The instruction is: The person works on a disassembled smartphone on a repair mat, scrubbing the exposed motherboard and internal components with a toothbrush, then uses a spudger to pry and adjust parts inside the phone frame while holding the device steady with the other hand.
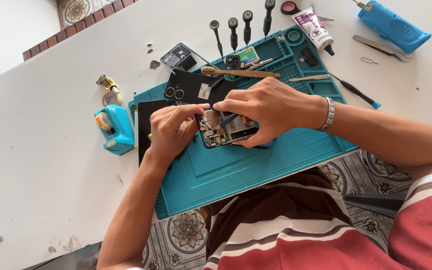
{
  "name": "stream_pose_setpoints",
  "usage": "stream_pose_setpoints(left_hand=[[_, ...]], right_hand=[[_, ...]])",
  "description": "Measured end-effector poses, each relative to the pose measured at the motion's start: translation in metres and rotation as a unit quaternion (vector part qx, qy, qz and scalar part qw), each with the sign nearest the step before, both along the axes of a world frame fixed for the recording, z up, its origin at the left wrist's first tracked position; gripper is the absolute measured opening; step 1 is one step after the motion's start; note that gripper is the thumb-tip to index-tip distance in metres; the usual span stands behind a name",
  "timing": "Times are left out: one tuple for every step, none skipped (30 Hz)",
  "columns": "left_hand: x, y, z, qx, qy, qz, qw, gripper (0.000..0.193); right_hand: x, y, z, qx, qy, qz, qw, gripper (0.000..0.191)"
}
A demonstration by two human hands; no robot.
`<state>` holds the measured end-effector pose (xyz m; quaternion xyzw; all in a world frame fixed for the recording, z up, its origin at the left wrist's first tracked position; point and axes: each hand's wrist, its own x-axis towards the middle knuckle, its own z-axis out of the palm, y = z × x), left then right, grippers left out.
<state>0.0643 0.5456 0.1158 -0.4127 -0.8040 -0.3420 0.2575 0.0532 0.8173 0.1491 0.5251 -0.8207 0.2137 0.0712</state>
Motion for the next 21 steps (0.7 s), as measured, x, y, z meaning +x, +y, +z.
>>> stream_pose_setpoints(left_hand=[[0.0000,-0.0003,-0.0006,-0.001,-0.003,0.003,1.000,0.019],[0.0000,-0.0006,-0.0012,-0.001,-0.005,0.004,1.000,0.019],[0.0001,-0.0008,-0.0017,-0.001,-0.007,0.006,1.000,0.019],[-0.0003,-0.0011,-0.0021,-0.002,-0.008,0.007,1.000,0.019],[-0.0001,-0.0012,-0.0024,-0.001,-0.005,0.006,1.000,0.019],[-0.0003,-0.0013,-0.0025,-0.001,-0.001,0.004,1.000,0.020],[-0.0004,-0.0013,-0.0025,0.000,0.003,0.003,1.000,0.020],[-0.0006,-0.0011,-0.0025,0.002,0.010,-0.002,1.000,0.020],[-0.0003,-0.0002,-0.0028,0.004,0.016,-0.007,1.000,0.020],[-0.0004,0.0001,-0.0027,0.006,0.023,-0.012,1.000,0.019],[-0.0002,0.0003,-0.0028,0.005,0.022,-0.012,1.000,0.020],[-0.0003,0.0003,-0.0027,0.004,0.021,-0.011,1.000,0.020],[0.0001,0.0003,-0.0030,0.004,0.018,-0.011,1.000,0.021],[0.0006,0.0004,-0.0036,0.007,0.011,-0.008,1.000,0.022],[0.0003,0.0006,-0.0042,0.011,0.004,-0.005,1.000,0.023],[0.0001,0.0007,-0.0049,0.014,-0.003,-0.002,1.000,0.024],[0.0000,0.0005,-0.0055,0.011,-0.003,0.002,1.000,0.025],[0.0001,0.0000,-0.0062,0.009,-0.003,0.005,1.000,0.025],[-0.0003,-0.0001,-0.0065,0.006,-0.003,0.007,1.000,0.026],[-0.0002,-0.0002,-0.0069,0.005,-0.005,0.009,1.000,0.026],[-0.0001,-0.0001,-0.0071,0.004,-0.007,0.011,1.000,0.025]], right_hand=[[0.0000,-0.0002,0.0005,0.004,-0.001,0.000,1.000,0.079],[0.0000,-0.0006,0.0010,0.008,-0.001,-0.001,1.000,0.080],[0.0005,-0.0010,0.0014,0.003,-0.010,-0.001,1.000,0.082],[0.0008,-0.0019,0.0017,-0.002,-0.018,0.000,1.000,0.084],[0.0018,-0.0027,0.0016,-0.007,-0.027,0.000,1.000,0.087],[0.0021,-0.0038,0.0016,0.013,-0.024,-0.006,1.000,0.089],[0.0024,-0.0050,0.0014,0.032,-0.020,-0.012,0.999,0.090],[0.0024,-0.0058,0.0013,0.051,-0.017,-0.018,0.998,0.092],[0.0025,-0.0054,0.0011,0.035,-0.011,-0.009,0.999,0.091],[0.0022,-0.0052,0.0010,0.018,-0.005,0.000,1.000,0.090],[0.0020,-0.0046,0.0008,0.002,0.001,0.009,1.000,0.090],[0.0012,-0.0041,0.0008,0.002,0.001,0.008,1.000,0.089],[0.0010,-0.0036,0.0005,0.003,0.001,0.008,1.000,0.089],[0.0011,-0.0034,0.0001,0.003,0.000,0.009,1.000,0.089],[0.0011,-0.0032,-0.0002,0.002,-0.001,0.010,1.000,0.089],[0.0014,-0.0030,-0.0004,0.001,-0.002,0.010,1.000,0.089],[0.0016,-0.0029,-0.0006,0.000,-0.002,0.011,1.000,0.089],[0.0022,-0.0033,-0.0010,0.000,-0.004,0.012,1.000,0.089],[0.0022,-0.0036,-0.0010,-0.001,-0.004,0.012,1.000,0.089],[0.0023,-0.0039,-0.0011,-0.001,-0.005,0.013,1.000,0.089],[0.0022,-0.0038,-0.0010,0.000,-0.006,0.012,1.000,0.089]])
